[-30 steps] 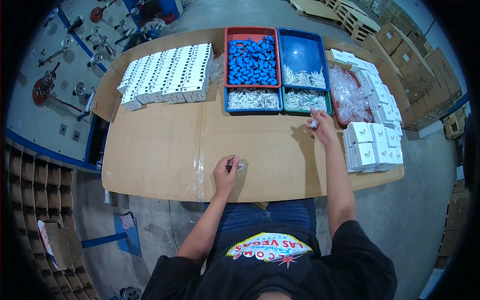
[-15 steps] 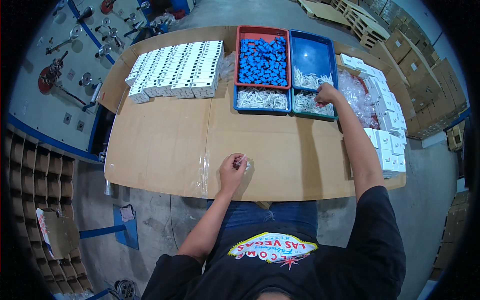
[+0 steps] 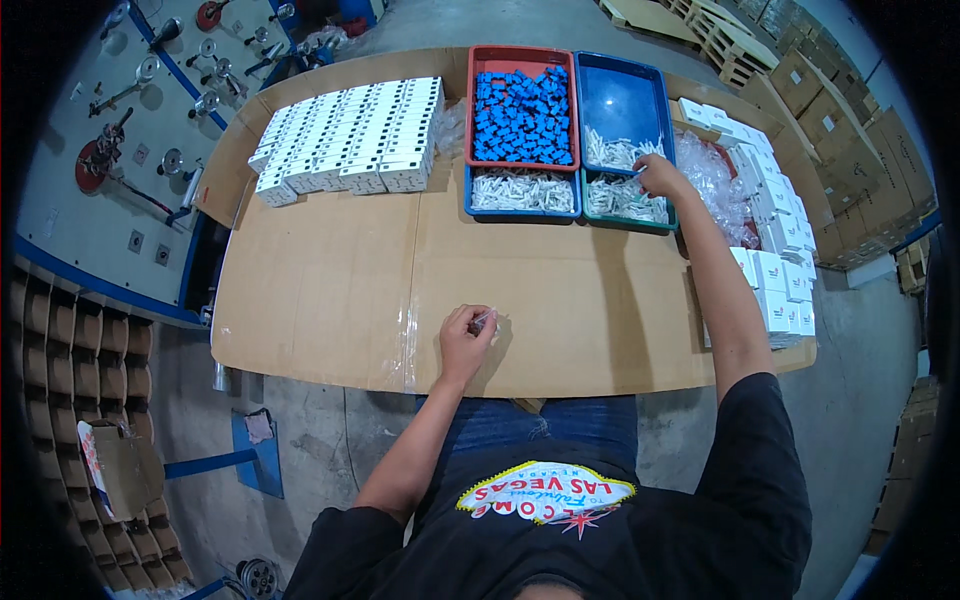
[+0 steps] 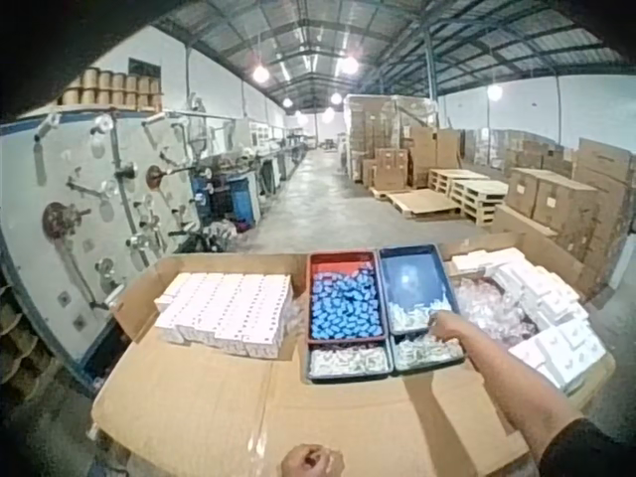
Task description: The person opens a small white box and places it on the table. They then pick up small plastic bags containing white components from the table and place them into the open box. The person repeats this process, handling multiple bags and placing them into the box one by one.
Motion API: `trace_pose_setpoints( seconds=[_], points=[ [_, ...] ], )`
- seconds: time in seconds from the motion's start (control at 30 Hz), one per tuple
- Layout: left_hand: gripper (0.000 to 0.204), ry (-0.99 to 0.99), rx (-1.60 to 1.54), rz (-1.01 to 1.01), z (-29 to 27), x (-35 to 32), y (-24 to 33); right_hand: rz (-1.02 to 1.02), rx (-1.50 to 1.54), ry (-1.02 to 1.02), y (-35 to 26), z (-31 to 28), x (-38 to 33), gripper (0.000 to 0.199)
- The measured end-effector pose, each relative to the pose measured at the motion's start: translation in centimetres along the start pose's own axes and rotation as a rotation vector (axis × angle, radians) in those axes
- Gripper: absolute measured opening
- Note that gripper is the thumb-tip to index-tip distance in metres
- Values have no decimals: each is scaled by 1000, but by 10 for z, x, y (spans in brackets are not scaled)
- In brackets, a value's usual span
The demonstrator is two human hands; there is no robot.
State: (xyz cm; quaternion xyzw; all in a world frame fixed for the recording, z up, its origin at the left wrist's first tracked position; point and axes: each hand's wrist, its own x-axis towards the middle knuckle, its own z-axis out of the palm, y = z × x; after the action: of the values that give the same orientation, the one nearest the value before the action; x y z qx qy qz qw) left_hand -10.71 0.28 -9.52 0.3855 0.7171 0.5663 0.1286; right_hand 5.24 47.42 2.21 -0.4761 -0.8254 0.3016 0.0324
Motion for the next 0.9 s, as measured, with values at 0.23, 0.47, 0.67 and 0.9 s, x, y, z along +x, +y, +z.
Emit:
trace_pose_setpoints(
  seconds=[0.23,0.47,0.67,0.9],
  points=[
    [12,-16,11,-11,-2,1,4,-164,-83,392,15,0,-13,24],
    [12,-14,-108,9,5,-1,0,275,426,585,121,-69,-10,27],
    [16,21,-60,74,6,1,14,69,599,782,109,-76,-74,27],
    [22,-97,-1,30,-5,-5,24,-316,655,-37,-16,137,-228,36]
  ],
)
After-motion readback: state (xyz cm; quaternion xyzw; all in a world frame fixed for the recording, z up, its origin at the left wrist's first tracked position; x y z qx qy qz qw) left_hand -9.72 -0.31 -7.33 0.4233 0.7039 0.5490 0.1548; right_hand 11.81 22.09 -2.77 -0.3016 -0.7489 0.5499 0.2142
